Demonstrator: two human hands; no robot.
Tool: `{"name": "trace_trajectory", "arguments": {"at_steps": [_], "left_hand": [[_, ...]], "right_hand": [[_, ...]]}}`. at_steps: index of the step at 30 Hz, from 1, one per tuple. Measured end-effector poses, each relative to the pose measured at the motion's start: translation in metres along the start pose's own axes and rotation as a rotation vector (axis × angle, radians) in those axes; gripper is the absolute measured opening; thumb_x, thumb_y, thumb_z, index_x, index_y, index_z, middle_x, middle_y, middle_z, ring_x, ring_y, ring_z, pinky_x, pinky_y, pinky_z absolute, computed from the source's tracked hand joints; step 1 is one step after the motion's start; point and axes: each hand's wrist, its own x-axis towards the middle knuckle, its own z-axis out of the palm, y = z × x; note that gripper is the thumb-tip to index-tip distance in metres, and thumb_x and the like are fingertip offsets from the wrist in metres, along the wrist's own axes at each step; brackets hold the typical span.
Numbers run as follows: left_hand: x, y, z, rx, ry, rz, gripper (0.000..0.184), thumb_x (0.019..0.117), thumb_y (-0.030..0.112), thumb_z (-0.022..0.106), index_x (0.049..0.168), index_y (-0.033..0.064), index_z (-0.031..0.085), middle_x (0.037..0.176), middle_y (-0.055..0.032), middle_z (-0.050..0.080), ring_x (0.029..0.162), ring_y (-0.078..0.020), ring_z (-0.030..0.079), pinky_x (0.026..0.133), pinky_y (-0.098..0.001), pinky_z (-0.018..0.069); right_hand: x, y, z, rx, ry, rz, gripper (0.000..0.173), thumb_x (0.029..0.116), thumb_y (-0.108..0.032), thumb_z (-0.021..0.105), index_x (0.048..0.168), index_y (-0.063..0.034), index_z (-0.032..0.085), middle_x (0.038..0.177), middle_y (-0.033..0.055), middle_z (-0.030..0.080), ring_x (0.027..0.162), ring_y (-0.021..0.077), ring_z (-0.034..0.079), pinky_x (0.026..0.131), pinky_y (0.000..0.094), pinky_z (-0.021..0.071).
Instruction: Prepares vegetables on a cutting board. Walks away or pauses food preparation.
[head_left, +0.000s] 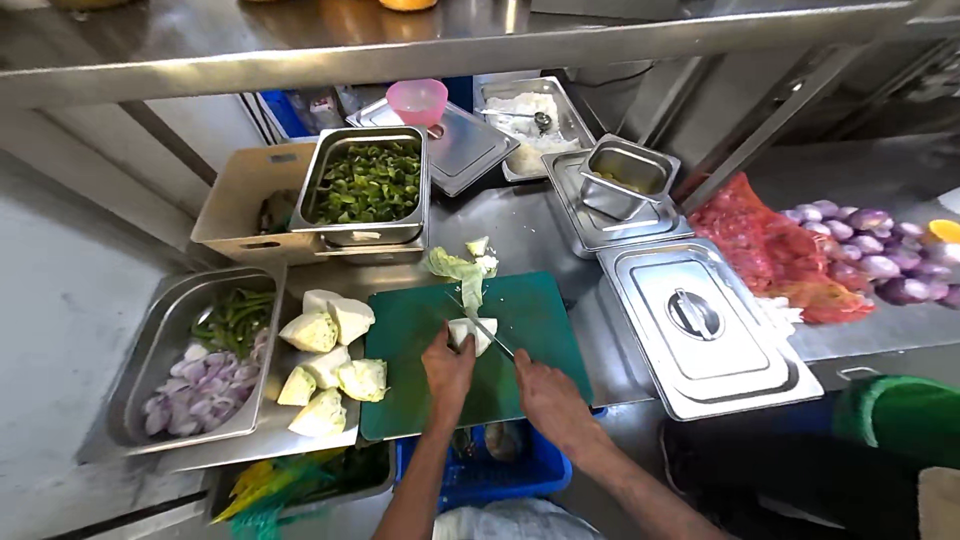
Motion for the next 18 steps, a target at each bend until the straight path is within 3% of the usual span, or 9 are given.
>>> {"name": "trace_trajectory", "arguments": {"at_steps": [8,13,18], "left_hand": [[0.002,-0.019,0.004,-0.040,0.012,0.025,0.060,0.0924,0.030,0.078,0.142,0.0035,0.059,0.105,-0.0154,0.076,0.088,-0.0261,0.074,0.085,-0.0484,0.0609],[0.001,-0.024,0.005,-0.071,-0.023,0.019,0.061,0.0920,0.031,0.077,0.143,0.0043,0.058,0.105,-0.0139,0.076,0.090,-0.0240,0.074,0.087,-0.0469,0.0613],[-0.001,-0.035,0.010,-0.167,0.053,0.018,0.061,0.0910,0.032,0.079,0.142,0.0050,0.060,0.106,-0.0122,0.076,0.089,-0.0197,0.075,0.086,-0.0423,0.0627]], "right_hand": [[0.021,-0.017,-0.004,-0.044,-0.159,0.007,0.034,0.1090,-0.011,0.039,0.143,-0.0088,0.042,0.116,0.0204,0.067,0.109,0.0391,0.070,0.089,0.0536,0.0584],[0.057,-0.007,0.029,-0.003,-0.162,-0.037,0.036,0.1095,-0.013,0.039,0.145,-0.0075,0.039,0.115,0.0231,0.067,0.108,0.0420,0.070,0.089,0.0567,0.0581],[0.073,0.012,0.039,-0.017,-0.141,-0.116,0.040,0.1116,-0.025,0.040,0.147,-0.0083,0.038,0.112,0.0229,0.068,0.105,0.0416,0.071,0.088,0.0570,0.0580]]}}
